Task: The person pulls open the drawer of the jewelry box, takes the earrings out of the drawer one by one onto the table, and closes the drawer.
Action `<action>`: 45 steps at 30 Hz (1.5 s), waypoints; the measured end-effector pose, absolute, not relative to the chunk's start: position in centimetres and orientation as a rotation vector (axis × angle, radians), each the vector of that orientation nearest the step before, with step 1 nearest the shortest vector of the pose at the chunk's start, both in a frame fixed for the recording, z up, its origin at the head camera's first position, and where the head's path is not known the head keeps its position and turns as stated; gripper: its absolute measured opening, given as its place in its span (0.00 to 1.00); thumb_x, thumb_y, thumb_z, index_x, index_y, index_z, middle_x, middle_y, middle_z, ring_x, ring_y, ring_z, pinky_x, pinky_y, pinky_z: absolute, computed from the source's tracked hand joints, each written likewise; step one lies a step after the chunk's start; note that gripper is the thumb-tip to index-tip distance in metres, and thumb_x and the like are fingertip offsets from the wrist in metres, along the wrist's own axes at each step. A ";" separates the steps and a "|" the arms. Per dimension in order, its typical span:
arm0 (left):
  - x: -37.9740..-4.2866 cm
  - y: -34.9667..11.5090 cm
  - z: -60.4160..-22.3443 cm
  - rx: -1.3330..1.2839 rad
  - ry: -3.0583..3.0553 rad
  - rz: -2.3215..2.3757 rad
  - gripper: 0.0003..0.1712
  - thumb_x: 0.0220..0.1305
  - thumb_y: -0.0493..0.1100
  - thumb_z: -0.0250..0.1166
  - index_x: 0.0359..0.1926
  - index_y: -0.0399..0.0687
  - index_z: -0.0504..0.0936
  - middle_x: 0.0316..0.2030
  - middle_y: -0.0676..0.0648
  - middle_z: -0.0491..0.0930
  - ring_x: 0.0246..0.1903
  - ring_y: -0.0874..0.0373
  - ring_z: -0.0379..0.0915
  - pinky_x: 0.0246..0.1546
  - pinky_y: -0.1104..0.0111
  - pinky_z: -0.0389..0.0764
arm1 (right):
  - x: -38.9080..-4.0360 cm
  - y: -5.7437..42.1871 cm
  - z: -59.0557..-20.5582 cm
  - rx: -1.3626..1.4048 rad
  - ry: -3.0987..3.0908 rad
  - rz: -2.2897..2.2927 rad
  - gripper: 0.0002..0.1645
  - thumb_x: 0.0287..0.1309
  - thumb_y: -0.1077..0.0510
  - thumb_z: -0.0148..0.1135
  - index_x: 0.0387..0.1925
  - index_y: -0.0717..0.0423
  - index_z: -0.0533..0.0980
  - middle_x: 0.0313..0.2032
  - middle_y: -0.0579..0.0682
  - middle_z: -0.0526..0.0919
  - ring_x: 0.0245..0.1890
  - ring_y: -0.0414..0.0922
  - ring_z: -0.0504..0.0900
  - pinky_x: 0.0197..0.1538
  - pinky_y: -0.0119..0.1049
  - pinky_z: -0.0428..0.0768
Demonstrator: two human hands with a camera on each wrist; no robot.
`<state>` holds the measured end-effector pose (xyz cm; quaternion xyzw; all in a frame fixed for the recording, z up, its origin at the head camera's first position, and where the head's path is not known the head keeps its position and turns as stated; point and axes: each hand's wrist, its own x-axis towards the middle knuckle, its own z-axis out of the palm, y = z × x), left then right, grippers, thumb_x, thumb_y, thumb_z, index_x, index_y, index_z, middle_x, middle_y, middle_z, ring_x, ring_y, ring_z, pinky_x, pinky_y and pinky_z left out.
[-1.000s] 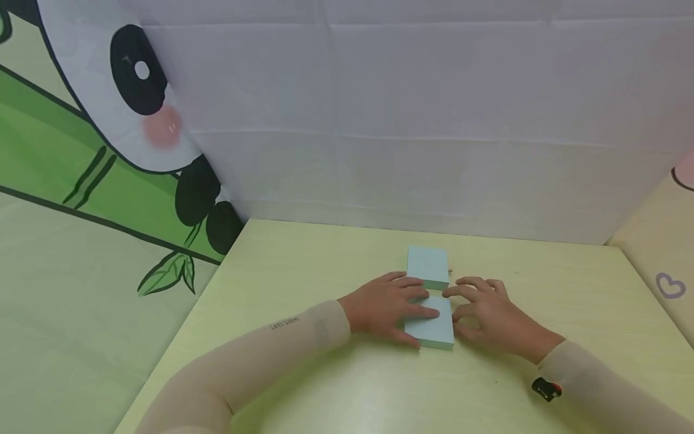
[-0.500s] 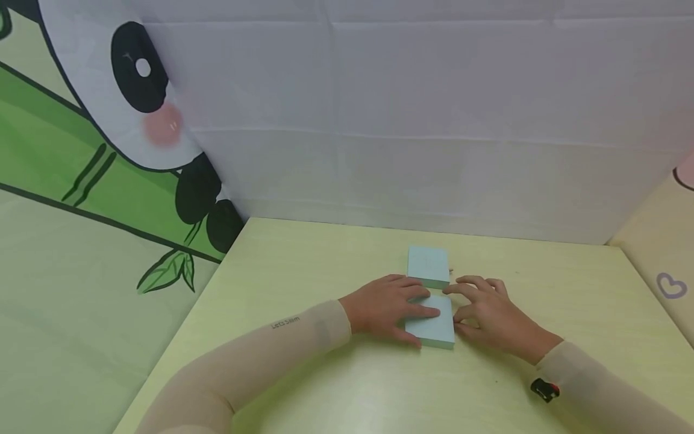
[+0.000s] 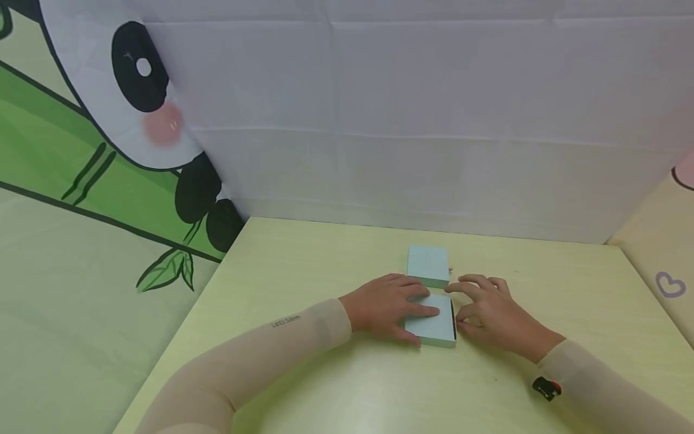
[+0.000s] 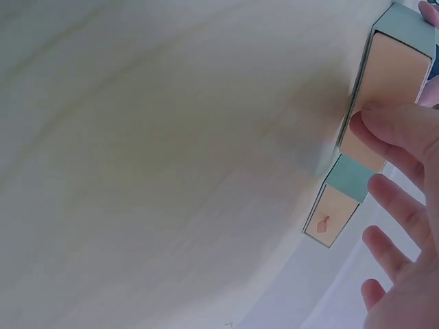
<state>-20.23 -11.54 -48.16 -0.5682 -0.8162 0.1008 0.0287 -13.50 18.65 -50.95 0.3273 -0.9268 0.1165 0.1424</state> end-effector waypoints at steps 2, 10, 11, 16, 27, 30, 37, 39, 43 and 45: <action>-20.2 -11.5 -48.1 -1.753 -2.522 0.316 0.43 0.79 0.84 0.64 0.87 0.82 0.76 0.82 0.56 0.79 0.87 0.55 0.72 0.91 0.59 0.72 | -13.5 18.8 -50.9 0.937 -2.688 0.327 0.17 0.61 0.58 0.91 0.28 0.30 0.92 0.69 0.48 0.91 0.74 0.61 0.82 0.64 0.69 0.75; -20.2 -11.4 -48.2 -1.747 -2.519 0.334 0.44 0.79 0.84 0.64 0.88 0.83 0.75 0.83 0.57 0.79 0.87 0.56 0.72 0.91 0.60 0.72 | -13.2 19.9 -51.1 0.901 -2.712 0.332 0.18 0.60 0.59 0.91 0.28 0.29 0.93 0.68 0.48 0.91 0.74 0.62 0.82 0.65 0.72 0.75; -20.2 -11.4 -48.2 -1.746 -2.521 0.333 0.44 0.79 0.84 0.64 0.88 0.82 0.76 0.83 0.57 0.79 0.87 0.56 0.72 0.90 0.60 0.73 | -13.1 20.1 -51.1 0.892 -2.719 0.333 0.18 0.60 0.59 0.91 0.28 0.29 0.92 0.68 0.48 0.91 0.74 0.62 0.82 0.66 0.72 0.74; -20.2 -11.5 -48.3 -1.745 -2.531 0.326 0.44 0.79 0.84 0.64 0.88 0.83 0.75 0.83 0.57 0.78 0.87 0.55 0.71 0.91 0.60 0.73 | -12.7 21.0 -51.1 0.868 -2.721 0.332 0.19 0.59 0.59 0.91 0.28 0.27 0.92 0.68 0.48 0.91 0.74 0.63 0.81 0.66 0.73 0.73; -20.2 -11.5 -48.2 -1.752 -2.533 0.346 0.44 0.80 0.84 0.63 0.89 0.83 0.73 0.84 0.56 0.77 0.88 0.55 0.71 0.92 0.60 0.71 | -11.9 23.0 -51.1 0.821 -2.729 0.300 0.21 0.56 0.61 0.91 0.27 0.27 0.91 0.67 0.49 0.92 0.74 0.63 0.80 0.63 0.71 0.71; -20.2 -11.5 -48.2 -1.754 -2.529 0.345 0.44 0.80 0.84 0.63 0.89 0.82 0.73 0.84 0.56 0.77 0.88 0.55 0.71 0.92 0.59 0.71 | -11.8 23.6 -51.3 0.806 -2.721 0.287 0.22 0.55 0.60 0.92 0.27 0.26 0.90 0.67 0.50 0.92 0.74 0.64 0.80 0.62 0.71 0.72; -20.1 -11.5 -48.1 -1.755 -2.545 0.345 0.44 0.81 0.84 0.62 0.90 0.82 0.73 0.86 0.56 0.77 0.89 0.54 0.70 0.92 0.59 0.71 | -11.6 25.0 -52.0 0.786 -2.687 0.267 0.21 0.50 0.60 0.95 0.28 0.28 0.92 0.66 0.51 0.92 0.72 0.64 0.80 0.60 0.73 0.73; -20.1 -11.6 -48.1 -1.753 -2.540 0.352 0.44 0.81 0.84 0.62 0.90 0.82 0.73 0.85 0.56 0.77 0.89 0.54 0.70 0.92 0.59 0.71 | -11.6 25.2 -52.1 0.786 -2.677 0.268 0.21 0.49 0.61 0.95 0.28 0.29 0.92 0.66 0.51 0.92 0.72 0.64 0.79 0.60 0.73 0.73; -20.1 -11.6 -48.1 -1.754 -2.536 0.348 0.44 0.81 0.84 0.62 0.90 0.81 0.73 0.85 0.55 0.77 0.89 0.54 0.70 0.91 0.59 0.72 | -11.6 25.3 -52.1 0.785 -2.671 0.278 0.20 0.49 0.61 0.95 0.28 0.30 0.93 0.65 0.51 0.92 0.72 0.63 0.78 0.61 0.74 0.72; -20.1 -11.5 -48.1 -1.757 -2.540 0.339 0.44 0.81 0.84 0.62 0.89 0.81 0.73 0.85 0.55 0.77 0.89 0.54 0.70 0.91 0.58 0.72 | -11.5 25.3 -52.2 0.785 -2.667 0.272 0.21 0.49 0.61 0.95 0.28 0.29 0.92 0.65 0.51 0.92 0.72 0.63 0.78 0.60 0.73 0.72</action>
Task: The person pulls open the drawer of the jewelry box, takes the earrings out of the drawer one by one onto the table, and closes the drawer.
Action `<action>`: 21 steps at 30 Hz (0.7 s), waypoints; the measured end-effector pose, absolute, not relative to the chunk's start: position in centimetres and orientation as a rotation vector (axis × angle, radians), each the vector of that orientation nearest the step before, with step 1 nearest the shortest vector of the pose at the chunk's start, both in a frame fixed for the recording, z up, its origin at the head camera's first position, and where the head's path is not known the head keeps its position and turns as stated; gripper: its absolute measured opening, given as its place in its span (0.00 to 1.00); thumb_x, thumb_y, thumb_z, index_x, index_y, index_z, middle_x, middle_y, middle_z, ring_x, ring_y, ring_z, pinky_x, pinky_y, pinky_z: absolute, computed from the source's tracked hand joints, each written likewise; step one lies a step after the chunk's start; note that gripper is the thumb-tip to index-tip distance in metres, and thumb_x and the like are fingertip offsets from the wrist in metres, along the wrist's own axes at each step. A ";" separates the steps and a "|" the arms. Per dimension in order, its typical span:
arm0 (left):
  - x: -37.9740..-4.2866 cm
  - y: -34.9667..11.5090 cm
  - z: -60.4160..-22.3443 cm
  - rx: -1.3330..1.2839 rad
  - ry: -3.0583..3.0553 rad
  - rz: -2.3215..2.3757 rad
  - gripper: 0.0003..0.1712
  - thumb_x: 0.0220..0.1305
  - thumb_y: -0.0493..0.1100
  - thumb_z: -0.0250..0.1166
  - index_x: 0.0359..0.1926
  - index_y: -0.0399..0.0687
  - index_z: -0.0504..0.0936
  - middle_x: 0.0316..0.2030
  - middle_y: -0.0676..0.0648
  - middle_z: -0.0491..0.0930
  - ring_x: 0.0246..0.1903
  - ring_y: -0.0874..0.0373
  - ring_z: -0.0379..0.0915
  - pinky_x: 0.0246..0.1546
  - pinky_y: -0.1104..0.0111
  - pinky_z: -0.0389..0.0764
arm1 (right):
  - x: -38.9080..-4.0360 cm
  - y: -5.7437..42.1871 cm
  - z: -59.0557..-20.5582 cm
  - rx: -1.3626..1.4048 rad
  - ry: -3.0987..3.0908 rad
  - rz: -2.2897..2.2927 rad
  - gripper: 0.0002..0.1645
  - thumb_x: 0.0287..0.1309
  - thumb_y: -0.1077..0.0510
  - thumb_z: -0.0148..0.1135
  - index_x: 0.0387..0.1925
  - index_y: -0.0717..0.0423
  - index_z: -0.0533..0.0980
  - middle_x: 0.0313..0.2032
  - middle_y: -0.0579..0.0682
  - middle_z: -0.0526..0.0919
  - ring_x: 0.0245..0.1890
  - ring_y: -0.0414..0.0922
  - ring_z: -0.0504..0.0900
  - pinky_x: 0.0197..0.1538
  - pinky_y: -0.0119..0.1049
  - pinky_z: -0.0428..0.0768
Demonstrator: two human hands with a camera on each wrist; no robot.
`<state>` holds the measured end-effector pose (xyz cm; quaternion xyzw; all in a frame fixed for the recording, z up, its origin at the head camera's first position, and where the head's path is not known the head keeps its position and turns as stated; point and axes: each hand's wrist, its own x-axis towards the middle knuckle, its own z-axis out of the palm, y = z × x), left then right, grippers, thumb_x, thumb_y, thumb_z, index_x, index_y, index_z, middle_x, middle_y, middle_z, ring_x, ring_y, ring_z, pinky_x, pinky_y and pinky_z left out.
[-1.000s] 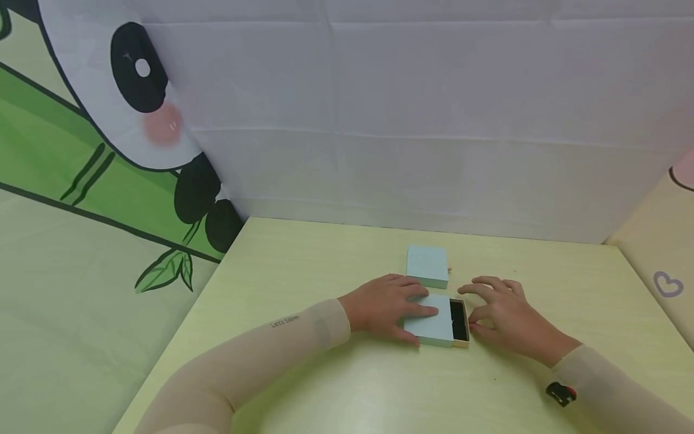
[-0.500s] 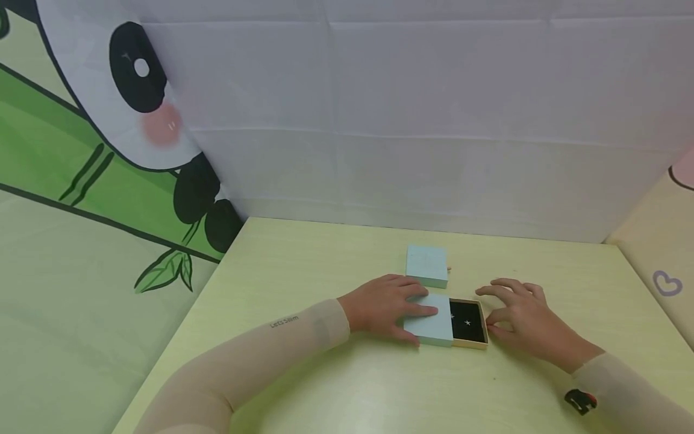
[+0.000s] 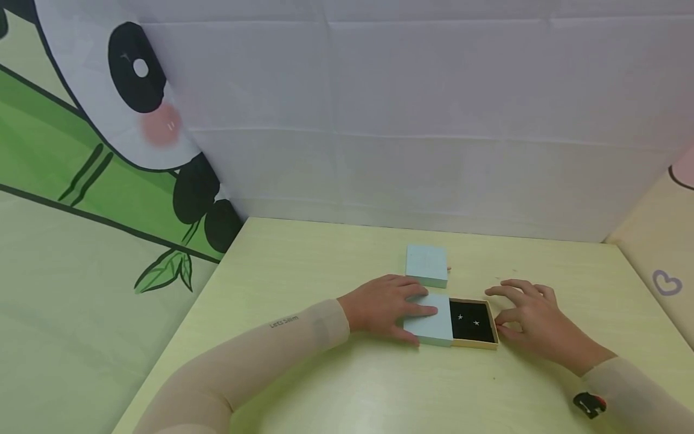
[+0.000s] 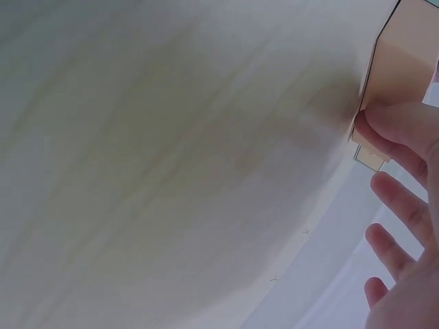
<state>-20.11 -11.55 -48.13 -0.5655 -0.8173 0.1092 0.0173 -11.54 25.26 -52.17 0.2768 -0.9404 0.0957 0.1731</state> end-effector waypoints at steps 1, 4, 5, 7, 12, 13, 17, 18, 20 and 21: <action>-20.1 -11.5 -48.1 -1.758 -2.543 0.335 0.44 0.81 0.83 0.63 0.89 0.81 0.73 0.85 0.55 0.77 0.89 0.54 0.70 0.91 0.58 0.72 | -11.5 25.2 -52.2 0.785 -2.666 0.272 0.21 0.49 0.61 0.95 0.27 0.29 0.92 0.65 0.51 0.92 0.72 0.63 0.78 0.60 0.73 0.73; -20.1 -11.5 -48.1 -1.755 -2.547 0.340 0.45 0.80 0.84 0.63 0.90 0.81 0.73 0.86 0.56 0.77 0.89 0.54 0.70 0.91 0.59 0.72 | -11.5 25.1 -52.2 0.781 -2.667 0.265 0.22 0.49 0.60 0.95 0.28 0.28 0.91 0.65 0.51 0.93 0.71 0.63 0.79 0.59 0.73 0.74; -20.1 -11.5 -48.2 -1.754 -2.547 0.344 0.45 0.80 0.84 0.62 0.90 0.82 0.72 0.86 0.56 0.76 0.89 0.54 0.69 0.92 0.59 0.72 | -11.5 25.1 -52.2 0.775 -2.672 0.257 0.21 0.50 0.60 0.94 0.28 0.28 0.91 0.65 0.50 0.93 0.71 0.63 0.79 0.59 0.72 0.74; -20.1 -11.5 -48.2 -1.751 -2.549 0.353 0.45 0.80 0.84 0.62 0.90 0.82 0.72 0.86 0.56 0.76 0.89 0.55 0.69 0.91 0.59 0.72 | -11.4 25.2 -52.0 0.753 -2.698 0.259 0.19 0.53 0.59 0.93 0.31 0.28 0.91 0.66 0.50 0.93 0.72 0.63 0.79 0.60 0.73 0.74; -19.9 -11.6 -48.3 -1.749 -2.554 0.353 0.44 0.81 0.84 0.62 0.90 0.82 0.72 0.86 0.56 0.76 0.89 0.55 0.69 0.91 0.59 0.72 | -11.1 25.5 -51.2 0.673 -2.768 0.300 0.13 0.59 0.56 0.87 0.40 0.32 0.93 0.69 0.51 0.91 0.76 0.64 0.76 0.65 0.77 0.70; -19.9 -11.6 -48.3 -1.750 -2.554 0.353 0.45 0.81 0.84 0.62 0.90 0.82 0.72 0.86 0.56 0.76 0.89 0.55 0.69 0.91 0.59 0.72 | -11.1 25.5 -51.0 0.665 -2.763 0.310 0.13 0.59 0.56 0.87 0.41 0.33 0.93 0.69 0.51 0.91 0.76 0.64 0.76 0.65 0.78 0.69; -19.8 -11.7 -48.3 -1.750 -2.554 0.348 0.45 0.80 0.84 0.62 0.90 0.82 0.72 0.86 0.56 0.76 0.89 0.55 0.69 0.91 0.59 0.73 | -11.2 25.3 -50.4 0.693 -2.697 0.338 0.15 0.56 0.56 0.89 0.41 0.34 0.93 0.68 0.52 0.91 0.74 0.64 0.76 0.64 0.79 0.69; -19.8 -11.7 -48.3 -1.750 -2.553 0.348 0.45 0.80 0.84 0.62 0.90 0.82 0.72 0.86 0.56 0.76 0.89 0.55 0.69 0.91 0.59 0.73 | -11.3 25.1 -50.2 0.706 -2.684 0.339 0.15 0.55 0.55 0.90 0.41 0.34 0.93 0.68 0.52 0.91 0.74 0.64 0.77 0.63 0.79 0.69; -19.7 -11.8 -48.2 -1.751 -2.554 0.343 0.45 0.80 0.84 0.62 0.90 0.82 0.72 0.86 0.56 0.76 0.89 0.55 0.69 0.91 0.59 0.73 | -11.5 24.6 -49.8 0.730 -2.675 0.346 0.15 0.55 0.55 0.90 0.41 0.33 0.93 0.68 0.51 0.91 0.75 0.64 0.76 0.64 0.79 0.69; -19.7 -11.8 -48.2 -1.752 -2.556 0.340 0.45 0.80 0.84 0.62 0.90 0.82 0.72 0.86 0.56 0.76 0.89 0.55 0.69 0.91 0.59 0.73 | -11.5 24.3 -49.6 0.738 -2.679 0.350 0.15 0.56 0.55 0.89 0.41 0.33 0.93 0.68 0.51 0.91 0.75 0.64 0.76 0.64 0.79 0.69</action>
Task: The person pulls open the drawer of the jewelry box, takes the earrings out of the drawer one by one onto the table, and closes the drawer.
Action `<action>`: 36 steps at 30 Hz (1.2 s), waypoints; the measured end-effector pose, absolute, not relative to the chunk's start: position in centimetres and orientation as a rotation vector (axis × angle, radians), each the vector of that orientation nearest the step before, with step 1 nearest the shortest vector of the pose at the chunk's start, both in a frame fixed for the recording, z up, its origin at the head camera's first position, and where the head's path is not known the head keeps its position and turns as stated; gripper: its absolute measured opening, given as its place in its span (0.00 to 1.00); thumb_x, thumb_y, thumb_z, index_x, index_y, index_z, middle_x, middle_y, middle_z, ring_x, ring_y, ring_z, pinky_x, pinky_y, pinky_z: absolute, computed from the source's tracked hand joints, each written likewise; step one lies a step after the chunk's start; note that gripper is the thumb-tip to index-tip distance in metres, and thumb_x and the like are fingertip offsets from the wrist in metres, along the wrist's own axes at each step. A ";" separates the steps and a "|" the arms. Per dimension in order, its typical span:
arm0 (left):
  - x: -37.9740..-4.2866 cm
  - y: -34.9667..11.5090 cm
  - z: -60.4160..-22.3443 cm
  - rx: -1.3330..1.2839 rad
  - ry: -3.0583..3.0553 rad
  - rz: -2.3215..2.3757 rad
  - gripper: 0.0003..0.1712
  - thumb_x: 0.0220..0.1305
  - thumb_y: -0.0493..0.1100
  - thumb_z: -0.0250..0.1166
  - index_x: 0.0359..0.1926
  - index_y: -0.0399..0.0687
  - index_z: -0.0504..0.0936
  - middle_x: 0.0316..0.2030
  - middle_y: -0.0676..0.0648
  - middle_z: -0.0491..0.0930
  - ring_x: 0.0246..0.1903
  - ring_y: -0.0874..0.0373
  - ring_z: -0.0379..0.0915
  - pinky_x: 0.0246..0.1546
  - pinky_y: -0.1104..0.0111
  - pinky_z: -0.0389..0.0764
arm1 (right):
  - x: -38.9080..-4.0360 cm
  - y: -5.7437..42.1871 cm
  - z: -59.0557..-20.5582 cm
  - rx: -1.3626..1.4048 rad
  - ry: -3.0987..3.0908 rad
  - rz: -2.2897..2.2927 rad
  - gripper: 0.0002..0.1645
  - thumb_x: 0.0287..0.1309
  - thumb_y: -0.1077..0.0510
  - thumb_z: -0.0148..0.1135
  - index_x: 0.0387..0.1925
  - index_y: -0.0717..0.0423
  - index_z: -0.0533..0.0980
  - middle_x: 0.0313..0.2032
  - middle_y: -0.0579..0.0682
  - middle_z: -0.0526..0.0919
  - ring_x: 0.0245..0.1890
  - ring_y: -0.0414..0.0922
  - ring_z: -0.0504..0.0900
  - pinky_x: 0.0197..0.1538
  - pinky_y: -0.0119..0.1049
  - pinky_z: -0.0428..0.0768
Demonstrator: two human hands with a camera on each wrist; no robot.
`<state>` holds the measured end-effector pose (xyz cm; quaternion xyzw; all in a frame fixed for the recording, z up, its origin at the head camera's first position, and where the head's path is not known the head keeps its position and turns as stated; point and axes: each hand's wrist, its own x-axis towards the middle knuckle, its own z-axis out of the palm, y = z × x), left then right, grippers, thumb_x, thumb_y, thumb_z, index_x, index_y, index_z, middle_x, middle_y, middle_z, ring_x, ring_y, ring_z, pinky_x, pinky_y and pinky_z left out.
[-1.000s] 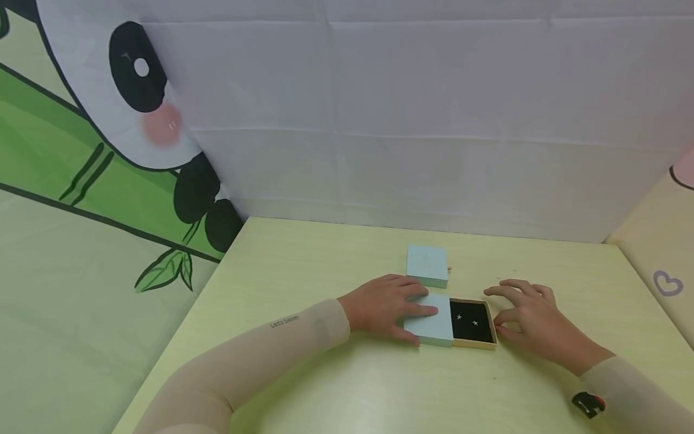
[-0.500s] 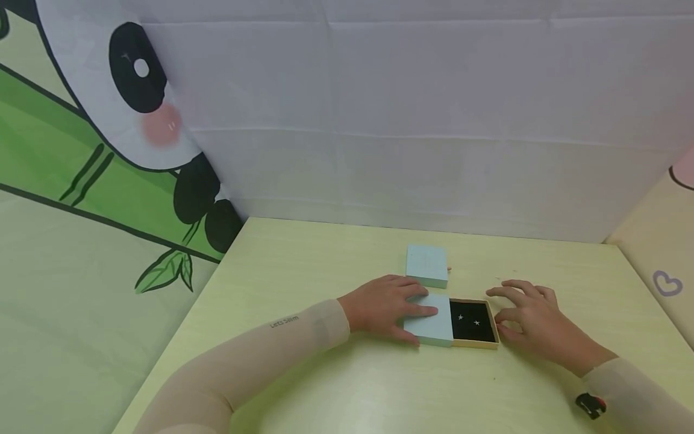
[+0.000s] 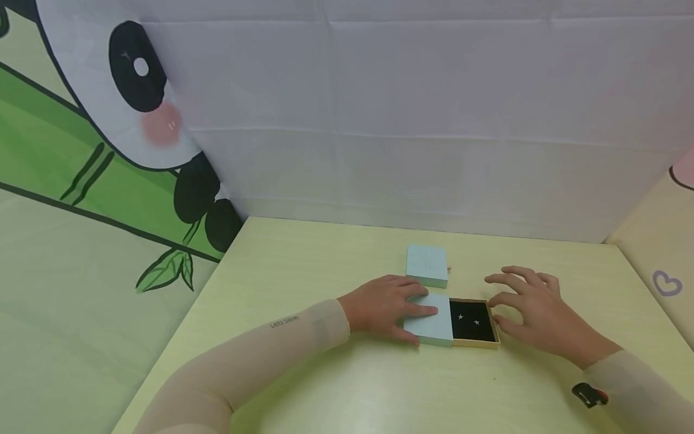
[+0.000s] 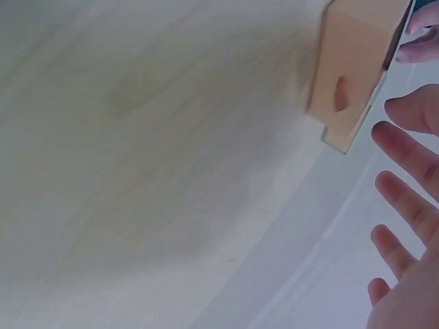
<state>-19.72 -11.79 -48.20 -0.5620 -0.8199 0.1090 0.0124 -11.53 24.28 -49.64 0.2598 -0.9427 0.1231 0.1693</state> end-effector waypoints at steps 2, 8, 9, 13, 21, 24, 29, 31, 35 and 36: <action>-19.7 -11.8 -48.2 -1.754 -2.561 0.335 0.44 0.81 0.84 0.62 0.90 0.82 0.72 0.86 0.56 0.76 0.89 0.55 0.69 0.91 0.59 0.73 | -11.7 23.6 -49.4 0.755 -2.699 0.355 0.13 0.58 0.55 0.88 0.40 0.32 0.93 0.69 0.50 0.90 0.76 0.64 0.75 0.65 0.79 0.69; -19.6 -11.8 -48.1 -1.762 -2.574 0.325 0.45 0.81 0.83 0.62 0.90 0.81 0.72 0.86 0.55 0.75 0.89 0.54 0.69 0.91 0.59 0.73 | -11.8 21.8 -49.0 0.837 -2.722 0.322 0.14 0.59 0.56 0.88 0.36 0.30 0.92 0.69 0.49 0.90 0.78 0.64 0.75 0.65 0.77 0.70; -19.6 -11.8 -48.1 -1.763 -2.573 0.327 0.45 0.81 0.83 0.62 0.90 0.81 0.71 0.86 0.55 0.75 0.89 0.54 0.69 0.91 0.58 0.73 | -11.8 21.6 -49.1 0.853 -2.713 0.306 0.14 0.58 0.56 0.88 0.35 0.30 0.91 0.69 0.48 0.90 0.77 0.64 0.76 0.65 0.77 0.71; -19.5 -11.8 -48.0 -1.761 -2.573 0.337 0.45 0.81 0.83 0.62 0.90 0.81 0.71 0.87 0.56 0.75 0.89 0.55 0.69 0.91 0.58 0.73 | -11.7 21.0 -49.2 0.884 -2.717 0.258 0.16 0.57 0.56 0.90 0.32 0.29 0.90 0.68 0.47 0.91 0.77 0.66 0.77 0.65 0.78 0.73; -19.3 -11.8 -48.0 -1.757 -2.592 0.353 0.45 0.82 0.83 0.61 0.91 0.82 0.70 0.88 0.55 0.74 0.90 0.54 0.68 0.90 0.58 0.74 | -11.7 20.5 -49.4 0.881 -2.775 0.244 0.17 0.58 0.58 0.90 0.31 0.29 0.90 0.67 0.45 0.91 0.78 0.66 0.78 0.67 0.78 0.73; -19.3 -11.9 -48.0 -1.759 -2.591 0.348 0.45 0.82 0.83 0.61 0.91 0.81 0.70 0.88 0.55 0.74 0.90 0.54 0.68 0.90 0.58 0.74 | -11.7 20.4 -49.4 0.891 -2.765 0.242 0.18 0.56 0.57 0.91 0.30 0.29 0.90 0.66 0.45 0.91 0.77 0.66 0.78 0.66 0.79 0.74; -19.1 -12.1 -47.9 -1.767 -2.596 0.327 0.44 0.82 0.82 0.62 0.91 0.81 0.71 0.88 0.55 0.74 0.90 0.54 0.68 0.90 0.58 0.74 | -11.7 20.4 -49.8 0.890 -2.752 0.236 0.20 0.55 0.57 0.93 0.29 0.28 0.89 0.65 0.45 0.92 0.76 0.66 0.79 0.65 0.81 0.75; -19.1 -12.2 -47.9 -1.767 -2.601 0.322 0.44 0.82 0.82 0.62 0.91 0.81 0.71 0.88 0.55 0.74 0.90 0.54 0.68 0.90 0.58 0.74 | -11.6 20.4 -49.9 0.888 -2.743 0.240 0.21 0.55 0.58 0.93 0.29 0.27 0.89 0.65 0.45 0.92 0.76 0.65 0.79 0.65 0.80 0.75; -19.1 -12.3 -48.0 -1.764 -2.598 0.328 0.44 0.82 0.82 0.62 0.91 0.81 0.71 0.88 0.55 0.74 0.90 0.54 0.68 0.90 0.59 0.74 | -11.5 20.2 -49.9 0.871 -2.750 0.251 0.21 0.55 0.58 0.93 0.28 0.27 0.88 0.65 0.45 0.92 0.76 0.65 0.79 0.65 0.80 0.74; -19.1 -12.3 -48.0 -1.765 -2.595 0.330 0.44 0.82 0.83 0.62 0.91 0.81 0.71 0.88 0.55 0.74 0.89 0.55 0.68 0.90 0.59 0.74 | -11.4 20.2 -49.9 0.865 -2.757 0.251 0.21 0.56 0.58 0.92 0.28 0.27 0.88 0.65 0.45 0.92 0.76 0.65 0.79 0.66 0.80 0.74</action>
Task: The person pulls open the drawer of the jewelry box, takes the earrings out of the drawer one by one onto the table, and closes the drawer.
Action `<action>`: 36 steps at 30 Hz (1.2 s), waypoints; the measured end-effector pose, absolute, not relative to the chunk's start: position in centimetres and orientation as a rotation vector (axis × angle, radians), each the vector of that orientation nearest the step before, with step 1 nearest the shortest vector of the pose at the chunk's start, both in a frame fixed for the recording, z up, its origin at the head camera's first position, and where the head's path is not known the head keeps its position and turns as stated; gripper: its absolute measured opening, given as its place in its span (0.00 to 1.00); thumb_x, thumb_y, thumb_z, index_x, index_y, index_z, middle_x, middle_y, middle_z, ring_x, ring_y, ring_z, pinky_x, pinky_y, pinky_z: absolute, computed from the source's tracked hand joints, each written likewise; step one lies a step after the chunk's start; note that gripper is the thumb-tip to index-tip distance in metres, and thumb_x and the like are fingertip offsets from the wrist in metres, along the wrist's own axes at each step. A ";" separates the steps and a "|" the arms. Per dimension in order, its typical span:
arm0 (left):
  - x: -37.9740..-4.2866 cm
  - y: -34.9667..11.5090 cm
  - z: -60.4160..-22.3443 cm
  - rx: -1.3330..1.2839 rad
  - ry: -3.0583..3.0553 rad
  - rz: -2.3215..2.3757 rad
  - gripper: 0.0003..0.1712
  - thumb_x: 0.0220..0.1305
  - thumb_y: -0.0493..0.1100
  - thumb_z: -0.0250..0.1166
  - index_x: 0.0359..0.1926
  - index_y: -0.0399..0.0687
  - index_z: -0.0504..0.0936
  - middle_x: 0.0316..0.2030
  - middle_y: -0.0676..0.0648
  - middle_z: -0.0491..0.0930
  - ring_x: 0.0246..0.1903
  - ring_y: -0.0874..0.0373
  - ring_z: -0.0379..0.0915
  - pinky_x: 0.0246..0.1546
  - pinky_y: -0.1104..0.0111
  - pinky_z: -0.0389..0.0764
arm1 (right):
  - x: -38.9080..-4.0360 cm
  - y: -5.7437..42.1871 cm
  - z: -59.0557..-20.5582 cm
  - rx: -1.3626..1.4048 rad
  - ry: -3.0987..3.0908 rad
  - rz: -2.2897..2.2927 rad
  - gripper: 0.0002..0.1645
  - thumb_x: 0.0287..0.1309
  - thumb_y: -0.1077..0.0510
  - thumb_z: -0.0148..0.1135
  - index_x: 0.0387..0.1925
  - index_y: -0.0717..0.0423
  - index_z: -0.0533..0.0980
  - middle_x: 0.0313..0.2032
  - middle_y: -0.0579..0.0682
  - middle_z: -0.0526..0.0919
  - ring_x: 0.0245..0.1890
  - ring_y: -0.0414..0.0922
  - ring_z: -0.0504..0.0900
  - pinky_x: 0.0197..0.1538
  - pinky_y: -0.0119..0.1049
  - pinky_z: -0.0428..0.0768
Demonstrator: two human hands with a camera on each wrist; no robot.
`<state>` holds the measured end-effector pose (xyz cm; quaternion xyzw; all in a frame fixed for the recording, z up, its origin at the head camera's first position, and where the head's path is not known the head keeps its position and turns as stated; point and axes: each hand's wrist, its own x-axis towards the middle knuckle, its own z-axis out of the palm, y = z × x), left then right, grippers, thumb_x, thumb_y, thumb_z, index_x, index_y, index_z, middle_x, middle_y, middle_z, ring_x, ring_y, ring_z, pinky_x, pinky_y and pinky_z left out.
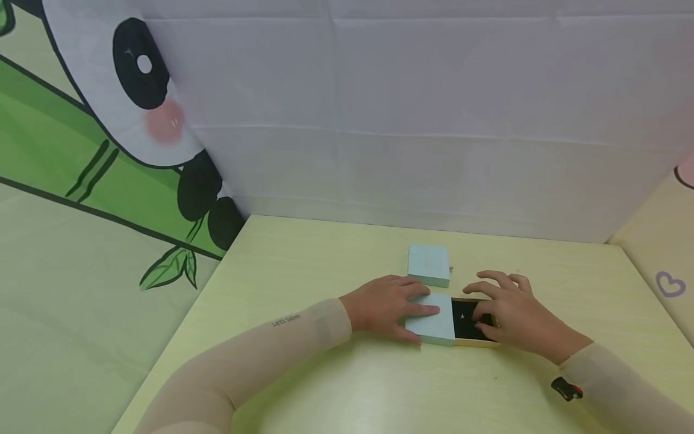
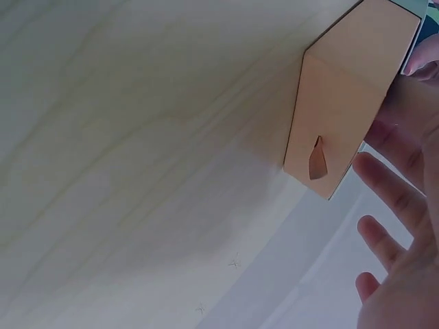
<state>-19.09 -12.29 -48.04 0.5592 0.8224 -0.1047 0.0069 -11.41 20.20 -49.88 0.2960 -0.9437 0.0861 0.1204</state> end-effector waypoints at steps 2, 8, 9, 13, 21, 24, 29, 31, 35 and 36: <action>-19.1 -12.3 -48.1 1.758 2.574 -0.336 0.44 0.82 0.83 0.62 0.91 0.81 0.71 0.87 0.55 0.74 0.89 0.55 0.69 0.90 0.59 0.74 | -11.4 20.2 -49.8 0.852 -2.768 0.251 0.21 0.57 0.58 0.92 0.28 0.28 0.88 0.65 0.45 0.92 0.77 0.65 0.79 0.67 0.79 0.74; -19.1 -12.3 -48.1 1.767 2.574 -0.331 0.45 0.81 0.83 0.62 0.90 0.81 0.71 0.87 0.55 0.74 0.89 0.55 0.69 0.89 0.59 0.75 | -11.3 20.2 -49.7 0.839 -2.781 0.276 0.22 0.58 0.59 0.91 0.27 0.28 0.87 0.65 0.46 0.92 0.77 0.65 0.78 0.67 0.80 0.73; -19.1 -12.3 -48.1 1.767 2.574 -0.329 0.45 0.81 0.83 0.62 0.90 0.81 0.71 0.87 0.55 0.74 0.89 0.55 0.69 0.89 0.59 0.75 | -11.3 20.1 -49.8 0.838 -2.782 0.279 0.22 0.57 0.59 0.91 0.27 0.28 0.87 0.65 0.47 0.92 0.77 0.65 0.78 0.68 0.80 0.73; -19.2 -12.3 -48.1 1.771 2.573 -0.331 0.45 0.81 0.83 0.62 0.90 0.81 0.71 0.87 0.55 0.75 0.89 0.55 0.69 0.89 0.59 0.75 | -11.3 20.0 -49.8 0.832 -2.790 0.273 0.22 0.58 0.59 0.91 0.26 0.29 0.86 0.65 0.46 0.92 0.77 0.64 0.78 0.68 0.79 0.73; -19.2 -12.2 -48.2 1.748 2.568 -0.312 0.45 0.81 0.83 0.62 0.91 0.81 0.71 0.88 0.55 0.74 0.89 0.54 0.68 0.89 0.58 0.75 | -11.2 19.8 -50.1 0.823 -2.768 0.253 0.25 0.56 0.61 0.88 0.22 0.30 0.82 0.63 0.46 0.94 0.75 0.63 0.81 0.67 0.75 0.75; -19.2 -12.2 -48.2 1.753 2.568 -0.309 0.45 0.81 0.83 0.63 0.91 0.81 0.71 0.87 0.55 0.74 0.89 0.54 0.69 0.89 0.58 0.75 | -11.2 19.7 -50.2 0.828 -2.751 0.253 0.25 0.55 0.61 0.88 0.22 0.31 0.81 0.62 0.45 0.94 0.75 0.63 0.82 0.67 0.74 0.75; -19.2 -12.2 -48.2 1.760 2.568 -0.311 0.45 0.81 0.83 0.63 0.91 0.81 0.71 0.87 0.55 0.74 0.89 0.55 0.69 0.89 0.59 0.76 | -11.2 19.4 -50.2 0.830 -2.751 0.263 0.25 0.55 0.61 0.88 0.22 0.29 0.80 0.61 0.44 0.94 0.75 0.63 0.82 0.66 0.75 0.76; -19.2 -12.2 -48.2 1.761 2.568 -0.312 0.45 0.81 0.83 0.63 0.91 0.81 0.71 0.87 0.55 0.74 0.89 0.55 0.69 0.88 0.59 0.76 | -11.2 19.3 -50.2 0.829 -2.758 0.268 0.25 0.55 0.60 0.88 0.22 0.29 0.80 0.61 0.44 0.94 0.75 0.63 0.82 0.66 0.76 0.76; -19.2 -12.3 -48.1 1.759 2.567 -0.310 0.45 0.81 0.83 0.63 0.91 0.81 0.71 0.87 0.55 0.74 0.88 0.55 0.69 0.88 0.59 0.76 | -11.3 19.2 -50.1 0.825 -2.766 0.270 0.25 0.56 0.60 0.88 0.22 0.29 0.80 0.62 0.44 0.94 0.75 0.63 0.82 0.66 0.76 0.76; -19.2 -12.3 -48.1 1.757 2.566 -0.309 0.45 0.81 0.83 0.62 0.91 0.81 0.71 0.87 0.55 0.74 0.88 0.55 0.69 0.88 0.59 0.76 | -11.3 19.2 -50.1 0.823 -2.766 0.268 0.26 0.56 0.60 0.88 0.22 0.29 0.80 0.62 0.44 0.94 0.75 0.63 0.82 0.66 0.75 0.76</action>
